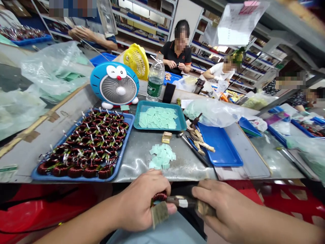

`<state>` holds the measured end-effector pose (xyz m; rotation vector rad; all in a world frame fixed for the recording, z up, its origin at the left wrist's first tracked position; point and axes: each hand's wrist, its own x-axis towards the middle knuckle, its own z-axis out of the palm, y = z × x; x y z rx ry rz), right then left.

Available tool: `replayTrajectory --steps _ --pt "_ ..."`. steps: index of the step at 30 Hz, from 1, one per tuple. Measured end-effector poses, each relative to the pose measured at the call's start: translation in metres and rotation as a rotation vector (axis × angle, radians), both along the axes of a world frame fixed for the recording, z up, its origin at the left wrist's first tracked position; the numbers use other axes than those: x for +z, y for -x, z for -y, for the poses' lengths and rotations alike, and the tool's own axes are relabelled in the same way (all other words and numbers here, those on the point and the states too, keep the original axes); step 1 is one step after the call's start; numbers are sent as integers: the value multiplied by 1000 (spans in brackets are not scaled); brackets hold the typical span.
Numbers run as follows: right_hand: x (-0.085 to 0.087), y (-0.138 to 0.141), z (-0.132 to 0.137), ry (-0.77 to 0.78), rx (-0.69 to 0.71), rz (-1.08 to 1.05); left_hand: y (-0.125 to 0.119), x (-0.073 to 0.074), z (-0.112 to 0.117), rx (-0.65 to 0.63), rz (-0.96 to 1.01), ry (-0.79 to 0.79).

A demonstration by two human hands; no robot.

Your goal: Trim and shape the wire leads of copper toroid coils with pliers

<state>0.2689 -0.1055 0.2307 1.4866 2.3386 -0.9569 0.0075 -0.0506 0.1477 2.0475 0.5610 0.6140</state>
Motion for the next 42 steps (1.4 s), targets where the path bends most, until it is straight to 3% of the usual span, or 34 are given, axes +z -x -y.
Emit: replayTrajectory --steps 5,11,15,23,34,42 --pt "-2 -10 -6 21 -58 -101 7 -4 -5 19 63 151" --pt "-21 -14 0 24 -86 -194 12 -4 -5 81 -39 338" --pt "-25 -17 1 7 -109 -222 8 -1 -2 75 -58 429" --pt "-21 -25 -6 -20 -7 -201 1 10 1 71 -154 259" --pt "-23 -31 -9 -272 174 -31 1 9 7 12 -203 362" --pt "-35 -36 -15 -327 237 -111 0 11 13 -59 -115 355"
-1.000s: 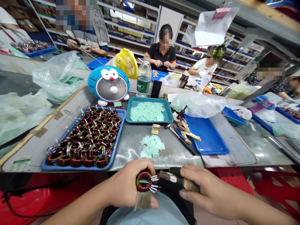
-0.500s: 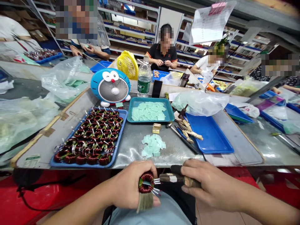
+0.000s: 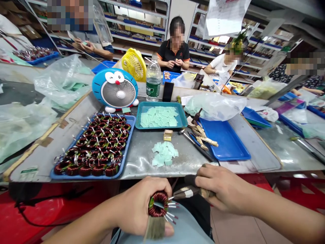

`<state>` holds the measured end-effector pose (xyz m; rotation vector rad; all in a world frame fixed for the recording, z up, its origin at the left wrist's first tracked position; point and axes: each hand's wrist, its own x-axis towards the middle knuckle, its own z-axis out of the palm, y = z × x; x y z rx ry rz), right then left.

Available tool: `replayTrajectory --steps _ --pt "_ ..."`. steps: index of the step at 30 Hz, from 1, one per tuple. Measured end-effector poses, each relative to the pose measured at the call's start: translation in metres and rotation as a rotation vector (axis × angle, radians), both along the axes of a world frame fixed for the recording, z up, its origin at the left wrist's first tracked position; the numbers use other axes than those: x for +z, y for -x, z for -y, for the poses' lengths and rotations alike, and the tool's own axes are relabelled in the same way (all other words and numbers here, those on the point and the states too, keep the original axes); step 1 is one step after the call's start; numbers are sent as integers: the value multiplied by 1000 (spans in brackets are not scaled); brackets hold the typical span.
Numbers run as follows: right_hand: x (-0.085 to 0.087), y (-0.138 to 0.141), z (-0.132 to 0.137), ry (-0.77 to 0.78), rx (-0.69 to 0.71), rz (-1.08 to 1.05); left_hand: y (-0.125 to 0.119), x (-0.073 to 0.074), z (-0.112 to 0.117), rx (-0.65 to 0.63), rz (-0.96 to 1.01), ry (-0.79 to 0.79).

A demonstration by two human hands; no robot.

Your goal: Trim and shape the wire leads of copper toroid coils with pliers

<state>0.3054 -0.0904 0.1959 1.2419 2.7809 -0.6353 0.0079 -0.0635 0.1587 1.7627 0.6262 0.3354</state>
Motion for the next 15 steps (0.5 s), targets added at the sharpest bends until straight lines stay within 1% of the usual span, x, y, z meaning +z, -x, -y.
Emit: replayTrajectory --steps 4,7,10,12,15 --pt "-7 2 -3 3 35 -42 3 0 2 -3 -9 29" --pt "-11 2 2 -15 -28 -39 6 1 -1 61 -24 73" --pt "-16 3 8 -109 -108 -16 9 2 -5 119 -44 79" --pt "-18 5 11 -174 -113 2 9 3 -7 132 -57 59" --pt "-21 9 12 -232 -97 3 9 4 -8 129 -71 50"
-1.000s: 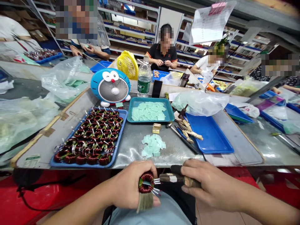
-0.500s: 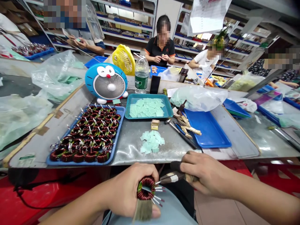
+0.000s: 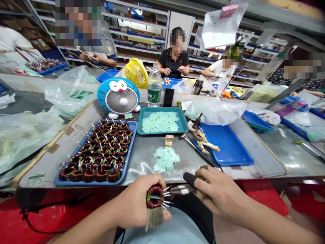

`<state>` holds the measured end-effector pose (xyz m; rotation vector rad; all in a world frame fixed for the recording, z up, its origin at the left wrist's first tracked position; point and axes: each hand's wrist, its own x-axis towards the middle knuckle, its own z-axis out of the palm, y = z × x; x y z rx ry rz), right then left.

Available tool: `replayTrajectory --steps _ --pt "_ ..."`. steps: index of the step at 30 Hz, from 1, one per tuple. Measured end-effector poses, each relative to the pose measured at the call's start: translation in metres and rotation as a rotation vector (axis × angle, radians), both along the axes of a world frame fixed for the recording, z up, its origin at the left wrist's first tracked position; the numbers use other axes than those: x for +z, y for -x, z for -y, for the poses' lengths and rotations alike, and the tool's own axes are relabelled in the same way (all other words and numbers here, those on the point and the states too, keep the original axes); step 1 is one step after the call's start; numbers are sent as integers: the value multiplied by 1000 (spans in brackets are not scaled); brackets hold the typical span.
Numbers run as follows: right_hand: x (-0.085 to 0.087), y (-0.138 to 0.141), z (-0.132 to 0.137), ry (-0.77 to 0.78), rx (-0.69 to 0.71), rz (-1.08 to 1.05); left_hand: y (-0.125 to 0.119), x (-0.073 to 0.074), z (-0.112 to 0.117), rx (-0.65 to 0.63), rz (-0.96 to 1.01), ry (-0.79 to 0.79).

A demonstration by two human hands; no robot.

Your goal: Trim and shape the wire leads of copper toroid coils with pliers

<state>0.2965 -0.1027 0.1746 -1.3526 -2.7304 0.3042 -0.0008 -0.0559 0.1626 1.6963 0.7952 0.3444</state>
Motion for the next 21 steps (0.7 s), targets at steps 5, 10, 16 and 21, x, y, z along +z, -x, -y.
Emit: replayTrajectory --steps 5,10,16,21 --pt "-1 1 1 -57 12 -30 -3 0 3 -1 -12 10" --pt "-2 0 5 -92 24 -23 -6 0 6 9 -26 50" --pt "-9 -4 8 -100 31 -45 -9 -2 13 2 45 92" --pt "-19 -9 13 -27 35 -118 -15 -2 20 22 124 100"
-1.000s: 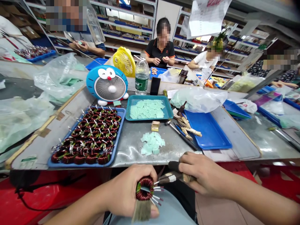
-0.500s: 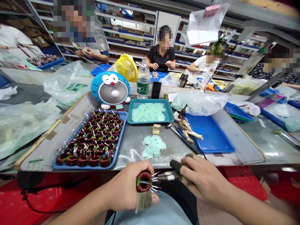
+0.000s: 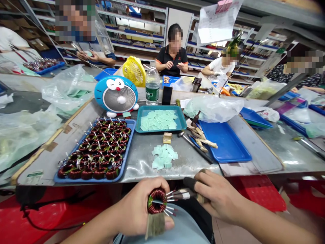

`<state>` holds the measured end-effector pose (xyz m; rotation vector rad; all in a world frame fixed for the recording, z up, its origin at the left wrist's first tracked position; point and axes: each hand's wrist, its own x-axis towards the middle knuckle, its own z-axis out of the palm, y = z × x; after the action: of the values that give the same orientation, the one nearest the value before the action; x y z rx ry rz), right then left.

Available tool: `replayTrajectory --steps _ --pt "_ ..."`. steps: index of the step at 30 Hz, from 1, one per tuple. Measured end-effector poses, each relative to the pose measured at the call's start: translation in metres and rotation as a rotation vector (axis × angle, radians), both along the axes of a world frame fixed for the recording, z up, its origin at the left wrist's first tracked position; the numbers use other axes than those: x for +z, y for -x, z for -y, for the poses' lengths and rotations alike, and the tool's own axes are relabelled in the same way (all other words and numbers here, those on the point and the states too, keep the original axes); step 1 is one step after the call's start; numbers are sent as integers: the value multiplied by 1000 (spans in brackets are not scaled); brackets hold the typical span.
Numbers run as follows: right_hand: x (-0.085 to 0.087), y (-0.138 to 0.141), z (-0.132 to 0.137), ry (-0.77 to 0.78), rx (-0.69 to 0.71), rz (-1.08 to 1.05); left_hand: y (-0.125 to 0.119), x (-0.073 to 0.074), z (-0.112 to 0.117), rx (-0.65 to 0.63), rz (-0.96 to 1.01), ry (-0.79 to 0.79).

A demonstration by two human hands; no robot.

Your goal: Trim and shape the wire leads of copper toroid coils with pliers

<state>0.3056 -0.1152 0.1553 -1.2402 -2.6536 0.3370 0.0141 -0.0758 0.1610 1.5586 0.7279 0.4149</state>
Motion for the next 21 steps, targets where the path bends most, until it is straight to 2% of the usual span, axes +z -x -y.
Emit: replayTrajectory --steps 5,9,13,16,21 --pt "-9 3 7 5 -22 -82 -1 0 -2 15 12 -83" --pt "-5 1 9 88 -90 -69 5 2 -9 11 -51 -167" --pt "8 2 8 313 -177 -167 9 1 -15 64 -46 -178" --pt "13 9 7 498 -180 -253 8 -2 -19 74 -37 -163" --pt "12 17 4 566 -178 -329 7 -4 -21 86 -43 -168"
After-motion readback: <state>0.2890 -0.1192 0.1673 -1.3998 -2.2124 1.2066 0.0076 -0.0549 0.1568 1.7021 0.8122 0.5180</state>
